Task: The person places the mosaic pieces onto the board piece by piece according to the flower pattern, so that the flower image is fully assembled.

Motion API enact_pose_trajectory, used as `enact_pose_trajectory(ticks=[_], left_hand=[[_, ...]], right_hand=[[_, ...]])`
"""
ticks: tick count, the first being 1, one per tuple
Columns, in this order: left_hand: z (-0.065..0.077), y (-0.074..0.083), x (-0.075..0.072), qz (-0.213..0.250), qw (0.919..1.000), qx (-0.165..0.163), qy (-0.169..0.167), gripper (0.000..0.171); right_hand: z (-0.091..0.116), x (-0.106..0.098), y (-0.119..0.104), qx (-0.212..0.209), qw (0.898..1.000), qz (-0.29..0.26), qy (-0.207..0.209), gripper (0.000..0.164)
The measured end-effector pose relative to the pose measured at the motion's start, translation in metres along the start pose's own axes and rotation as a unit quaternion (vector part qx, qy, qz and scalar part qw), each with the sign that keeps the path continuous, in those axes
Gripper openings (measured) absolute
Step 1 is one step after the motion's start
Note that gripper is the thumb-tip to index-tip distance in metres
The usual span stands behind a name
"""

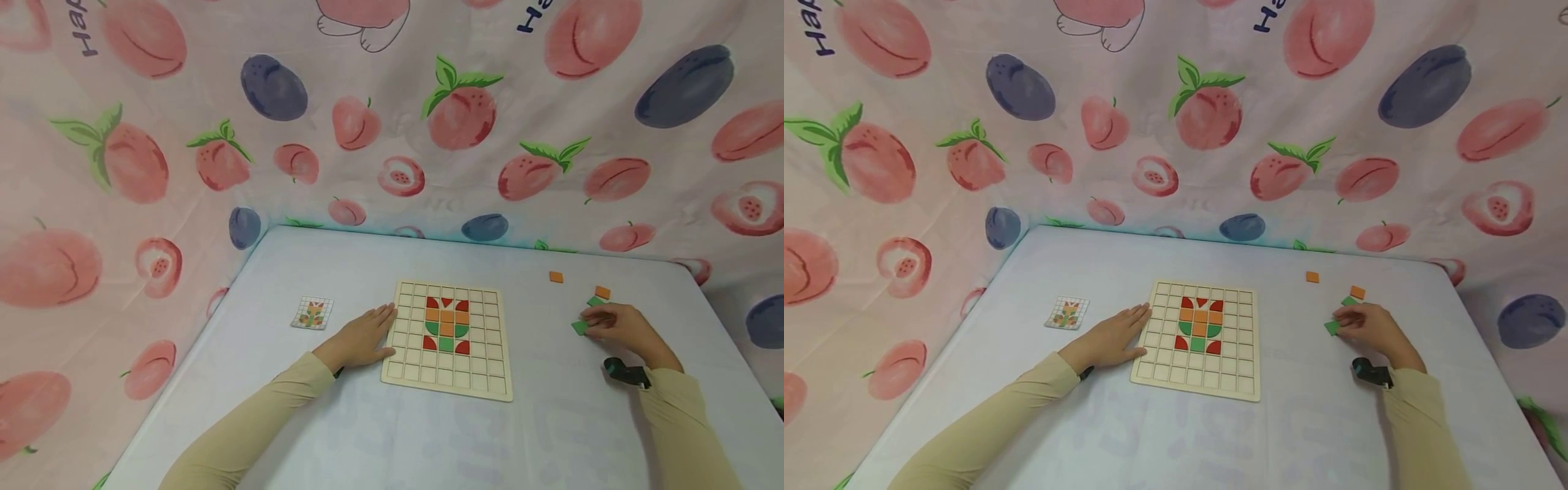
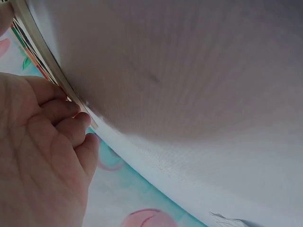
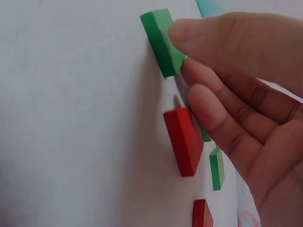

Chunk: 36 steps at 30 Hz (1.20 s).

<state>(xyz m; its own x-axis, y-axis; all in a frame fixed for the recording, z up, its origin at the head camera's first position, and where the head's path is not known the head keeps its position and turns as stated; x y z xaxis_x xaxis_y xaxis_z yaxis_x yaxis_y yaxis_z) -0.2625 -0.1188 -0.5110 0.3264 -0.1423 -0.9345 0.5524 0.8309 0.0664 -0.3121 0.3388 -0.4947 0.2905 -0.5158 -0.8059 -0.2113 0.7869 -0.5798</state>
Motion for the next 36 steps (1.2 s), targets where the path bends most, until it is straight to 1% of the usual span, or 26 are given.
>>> enact_pose_trajectory(ticks=[5,9,12,19,22,27,36], left_hand=[[0.000,0.000,-0.001,0.003,1.0000,0.000,-0.001,0.081],[0.001,0.001,-0.003,0.002,1.0000,-0.001,-0.001,0.081],[0.002,0.001,-0.003,0.001,1.0000,0.000,0.000,0.080],[0.002,0.001,-0.004,-0.011,0.9998,0.009,0.010,0.080],[0.002,0.001,-0.003,-0.010,0.9998,0.010,0.012,0.080],[0.002,0.002,-0.001,-0.002,0.9999,0.010,0.010,0.080],[0.001,0.001,-0.001,0.001,0.9999,0.008,0.011,0.080]], right_hand=[[0.000,0.003,-0.004,-0.002,0.999,0.006,-0.036,0.033],[-0.002,0.006,-0.009,-0.015,0.999,0.011,-0.051,0.028],[-0.004,0.007,-0.011,-0.027,0.998,0.013,-0.047,0.026],[-0.007,0.012,-0.016,-0.077,0.997,-0.002,-0.021,0.027],[-0.008,0.014,-0.016,-0.072,0.997,-0.003,-0.021,0.029],[-0.006,0.015,-0.014,-0.047,0.998,0.003,-0.029,0.030],[-0.006,0.016,-0.017,-0.042,0.999,0.010,-0.026,0.026]])
Point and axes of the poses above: each hand's wrist, its own z-axis away from the middle knuckle, its own x-axis out of the palm, y = z × x, the point moved 6 cm from there along -z, towards the middle knuckle, and after that the axes turned 6 degrees about -y, right-handed, at the moved point
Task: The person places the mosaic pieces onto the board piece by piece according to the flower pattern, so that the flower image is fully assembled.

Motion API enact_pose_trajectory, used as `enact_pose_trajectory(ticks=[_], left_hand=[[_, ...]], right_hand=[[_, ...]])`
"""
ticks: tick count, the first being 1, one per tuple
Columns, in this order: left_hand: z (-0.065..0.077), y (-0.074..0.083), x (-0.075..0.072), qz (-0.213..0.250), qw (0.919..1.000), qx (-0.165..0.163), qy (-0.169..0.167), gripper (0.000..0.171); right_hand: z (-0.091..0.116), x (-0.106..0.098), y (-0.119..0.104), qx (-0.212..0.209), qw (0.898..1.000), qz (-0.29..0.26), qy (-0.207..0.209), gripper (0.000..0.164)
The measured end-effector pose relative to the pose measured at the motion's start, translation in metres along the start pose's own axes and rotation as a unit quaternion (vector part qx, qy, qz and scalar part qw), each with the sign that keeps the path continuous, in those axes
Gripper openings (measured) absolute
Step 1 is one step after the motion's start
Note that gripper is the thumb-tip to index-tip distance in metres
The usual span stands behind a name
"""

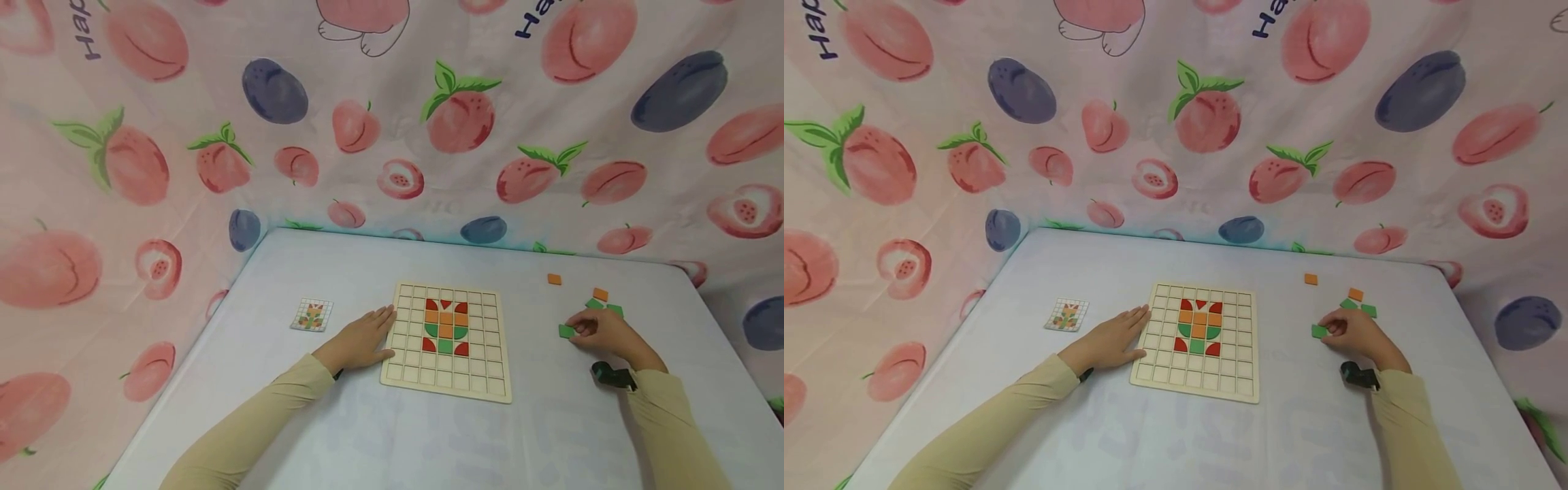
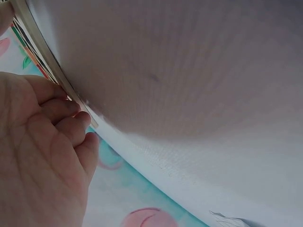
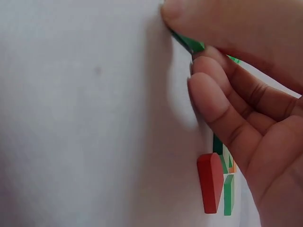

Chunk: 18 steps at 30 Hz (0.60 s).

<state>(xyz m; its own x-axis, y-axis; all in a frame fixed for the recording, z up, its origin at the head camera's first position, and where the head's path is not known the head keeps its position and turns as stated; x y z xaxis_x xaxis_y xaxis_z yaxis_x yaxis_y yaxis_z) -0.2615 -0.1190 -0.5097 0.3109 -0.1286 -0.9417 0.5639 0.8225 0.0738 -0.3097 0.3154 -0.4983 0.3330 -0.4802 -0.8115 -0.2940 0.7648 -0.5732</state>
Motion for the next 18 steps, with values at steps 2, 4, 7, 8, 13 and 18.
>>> enact_pose_trajectory(ticks=[2,4,7,8,13,18], left_hand=[[0.000,0.000,0.000,-0.002,1.0000,0.002,0.001,0.080],[0.000,0.000,0.000,-0.005,1.0000,0.003,0.001,0.080],[0.000,0.000,0.000,-0.007,1.0000,0.003,0.000,0.080],[0.000,0.000,0.001,-0.007,1.0000,0.002,0.000,0.080],[-0.001,0.000,0.000,-0.008,1.0000,0.001,0.003,0.080],[0.000,0.001,-0.001,-0.008,0.9999,0.004,0.005,0.080]], right_hand=[[0.000,0.000,-0.003,-0.002,1.000,0.002,0.004,0.026],[-0.001,-0.001,-0.008,-0.009,1.000,-0.001,0.010,0.026],[-0.003,-0.001,-0.017,-0.023,0.999,-0.010,0.020,0.025],[-0.005,-0.002,-0.021,-0.029,0.999,-0.013,0.023,0.025],[-0.014,-0.001,-0.039,-0.061,0.997,-0.017,0.044,0.026],[-0.024,0.007,-0.064,-0.089,0.995,-0.019,0.044,0.026]])
Point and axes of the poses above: each hand's wrist, its own z-axis away from the middle knuckle, its own x-axis out of the palm, y = z × x, the point moved 6 cm from there along -z, towards the middle knuckle, and after that the axes turned 6 degrees about -y, right-handed, at the moved point
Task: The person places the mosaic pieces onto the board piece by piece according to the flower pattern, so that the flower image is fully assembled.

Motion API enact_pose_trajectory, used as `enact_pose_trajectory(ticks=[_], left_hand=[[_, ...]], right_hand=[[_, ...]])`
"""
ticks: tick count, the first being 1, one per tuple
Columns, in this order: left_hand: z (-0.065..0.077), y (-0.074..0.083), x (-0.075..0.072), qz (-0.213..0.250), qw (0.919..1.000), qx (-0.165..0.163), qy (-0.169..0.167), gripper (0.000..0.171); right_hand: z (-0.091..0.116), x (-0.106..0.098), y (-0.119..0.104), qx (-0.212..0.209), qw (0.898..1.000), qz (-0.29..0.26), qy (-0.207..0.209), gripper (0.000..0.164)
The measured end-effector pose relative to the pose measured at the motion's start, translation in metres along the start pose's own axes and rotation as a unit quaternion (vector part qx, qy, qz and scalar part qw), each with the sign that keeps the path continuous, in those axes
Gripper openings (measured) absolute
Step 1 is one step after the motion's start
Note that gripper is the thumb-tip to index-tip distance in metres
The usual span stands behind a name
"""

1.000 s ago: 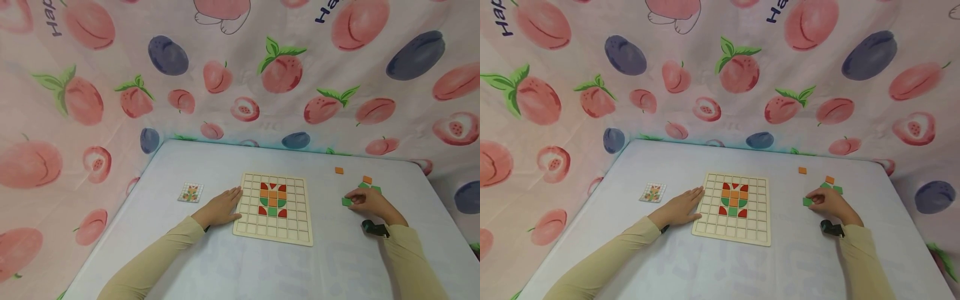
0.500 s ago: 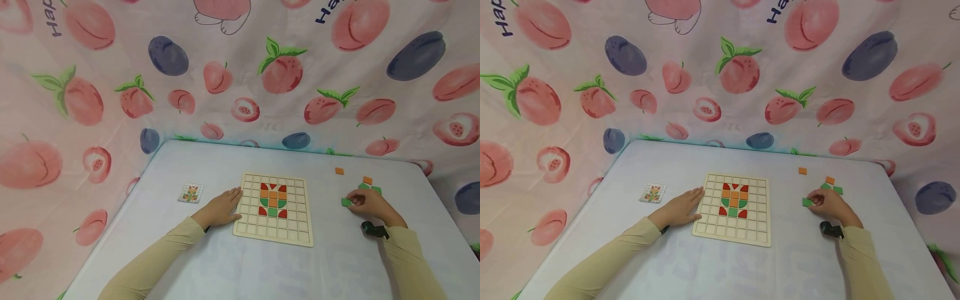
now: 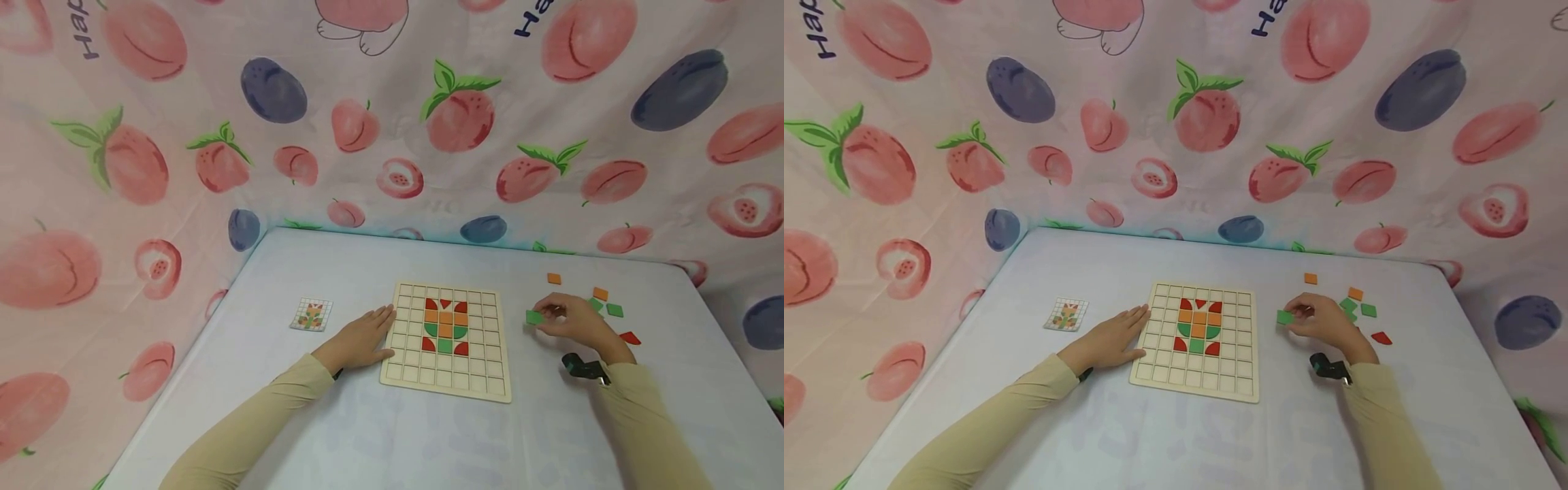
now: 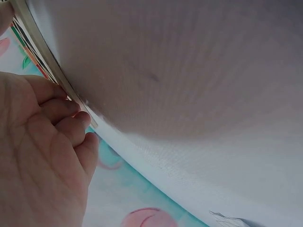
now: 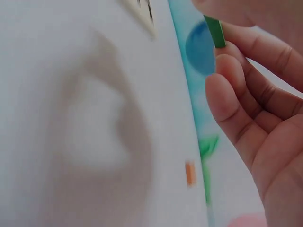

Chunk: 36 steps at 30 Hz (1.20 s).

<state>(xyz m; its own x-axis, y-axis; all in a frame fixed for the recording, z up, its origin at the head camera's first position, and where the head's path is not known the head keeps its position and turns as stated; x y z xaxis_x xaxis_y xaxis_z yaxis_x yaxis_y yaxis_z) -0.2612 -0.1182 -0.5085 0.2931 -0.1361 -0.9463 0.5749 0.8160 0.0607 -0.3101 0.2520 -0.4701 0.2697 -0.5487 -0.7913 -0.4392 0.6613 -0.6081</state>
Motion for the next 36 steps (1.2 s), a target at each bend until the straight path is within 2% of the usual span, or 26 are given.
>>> enact_pose_trajectory(ticks=[10,17,28,36], left_hand=[[0.000,0.000,0.000,-0.001,1.0000,0.000,0.002,0.079],[-0.001,0.000,-0.001,0.002,1.0000,0.000,0.003,0.080],[-0.001,0.000,0.002,0.003,1.0000,0.001,-0.001,0.079],[-0.001,-0.001,0.001,0.001,1.0000,-0.001,0.000,0.080]], right_hand=[[-0.023,0.035,-0.046,-0.039,0.997,-0.055,-0.050,0.024],[-0.034,0.063,-0.070,-0.069,0.990,-0.086,-0.089,0.024],[-0.039,0.100,-0.097,-0.089,0.982,-0.099,-0.133,0.020],[-0.040,0.116,-0.108,-0.074,0.980,-0.068,-0.172,0.022]])
Point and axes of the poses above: each hand's wrist, its own z-axis away from the middle knuckle, its own x-axis out of the palm, y = z × x, the point moved 6 cm from there along -z, towards the middle knuckle, and after that the axes turned 6 degrees about -y, right-handed, at the moved point
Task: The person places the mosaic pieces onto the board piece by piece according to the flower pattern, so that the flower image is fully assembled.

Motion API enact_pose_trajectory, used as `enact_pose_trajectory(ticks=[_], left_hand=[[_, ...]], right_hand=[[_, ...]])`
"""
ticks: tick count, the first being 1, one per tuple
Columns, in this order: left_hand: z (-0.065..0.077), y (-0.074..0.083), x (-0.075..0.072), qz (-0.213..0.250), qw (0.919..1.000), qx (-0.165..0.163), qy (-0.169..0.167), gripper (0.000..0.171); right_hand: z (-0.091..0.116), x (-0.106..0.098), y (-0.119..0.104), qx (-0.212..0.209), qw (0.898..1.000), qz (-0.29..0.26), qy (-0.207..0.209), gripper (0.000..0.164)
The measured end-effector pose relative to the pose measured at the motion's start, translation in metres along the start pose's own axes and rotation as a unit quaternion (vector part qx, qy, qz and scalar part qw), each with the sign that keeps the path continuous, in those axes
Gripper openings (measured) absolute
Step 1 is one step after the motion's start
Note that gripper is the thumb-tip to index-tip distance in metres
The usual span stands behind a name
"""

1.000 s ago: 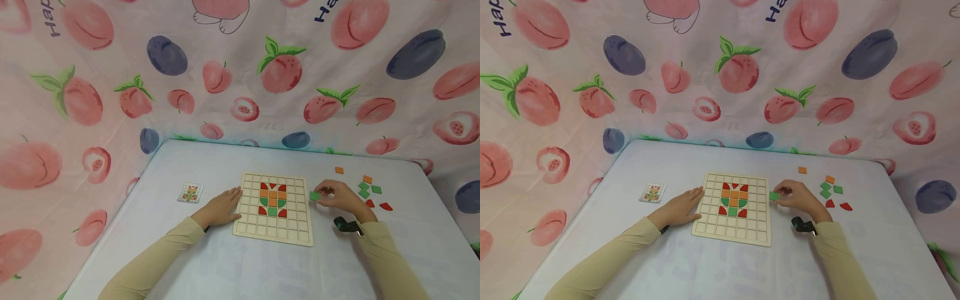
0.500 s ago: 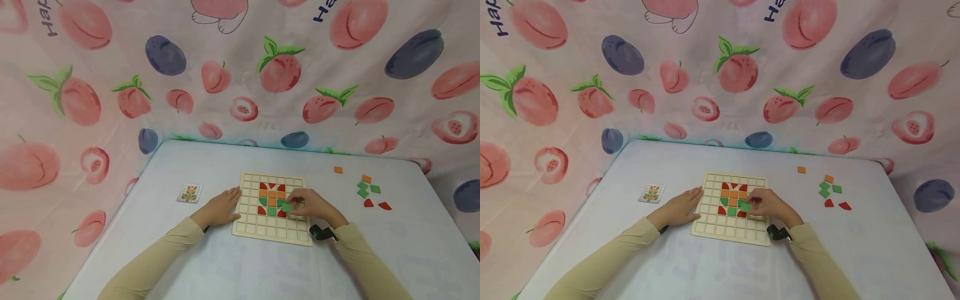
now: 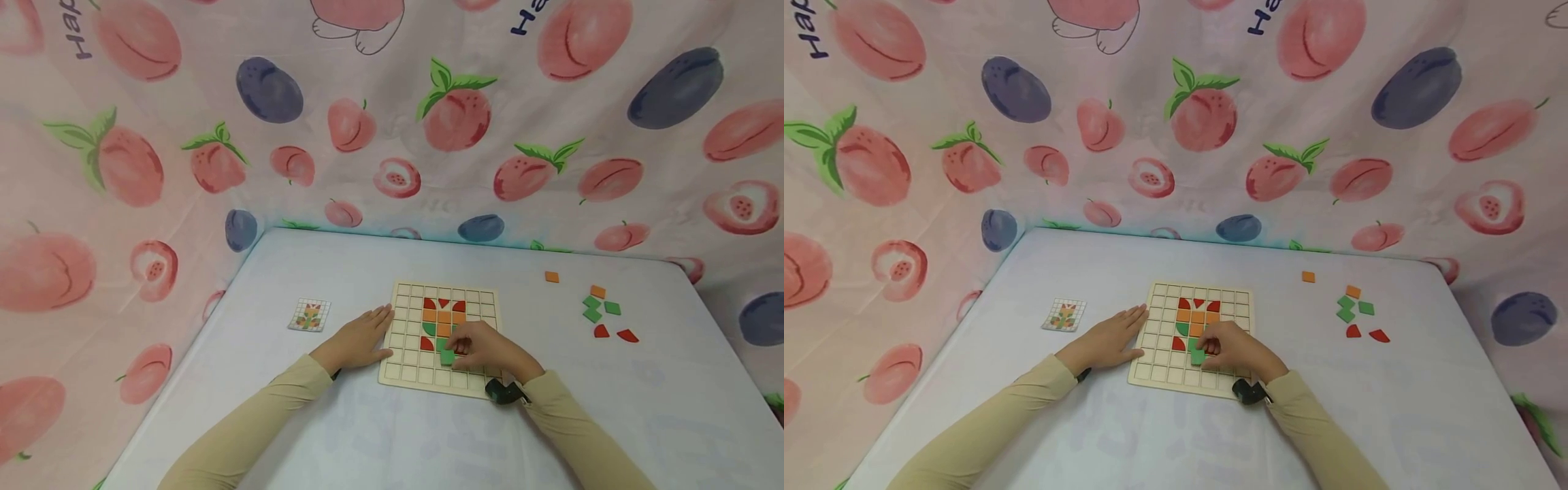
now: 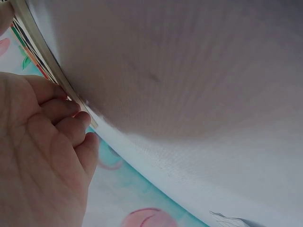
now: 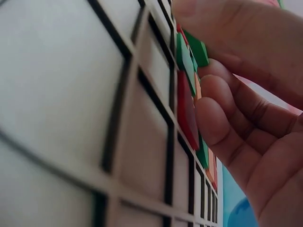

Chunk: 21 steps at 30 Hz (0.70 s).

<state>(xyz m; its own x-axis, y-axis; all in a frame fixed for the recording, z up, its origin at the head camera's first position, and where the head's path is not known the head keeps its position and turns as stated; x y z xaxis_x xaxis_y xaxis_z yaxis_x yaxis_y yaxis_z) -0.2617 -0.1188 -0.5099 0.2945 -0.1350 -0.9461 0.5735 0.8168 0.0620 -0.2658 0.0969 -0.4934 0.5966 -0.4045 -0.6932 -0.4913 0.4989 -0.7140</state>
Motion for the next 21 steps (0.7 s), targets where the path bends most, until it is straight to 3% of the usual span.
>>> enact_pose_trajectory(ticks=[21], left_hand=[[0.0013,0.0013,-0.0021,-0.001,1.0000,0.004,0.008,0.080]], right_hand=[[-0.0043,0.0069,-0.0048,-0.002,0.999,0.034,0.002,0.020]])
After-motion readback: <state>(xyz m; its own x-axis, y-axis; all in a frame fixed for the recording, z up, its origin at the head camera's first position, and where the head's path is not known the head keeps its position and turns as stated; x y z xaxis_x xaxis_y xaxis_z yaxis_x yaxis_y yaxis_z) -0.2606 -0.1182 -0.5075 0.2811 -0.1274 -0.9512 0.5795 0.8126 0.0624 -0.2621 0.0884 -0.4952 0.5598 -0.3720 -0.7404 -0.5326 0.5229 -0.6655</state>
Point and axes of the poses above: each hand's wrist, its own z-axis away from the middle knuckle, its own x-axis out of the palm, y = z × x, the point moved 6 cm from there along -z, towards the middle knuckle, and after that the axes turned 6 degrees about -y, right-handed, at the moved point
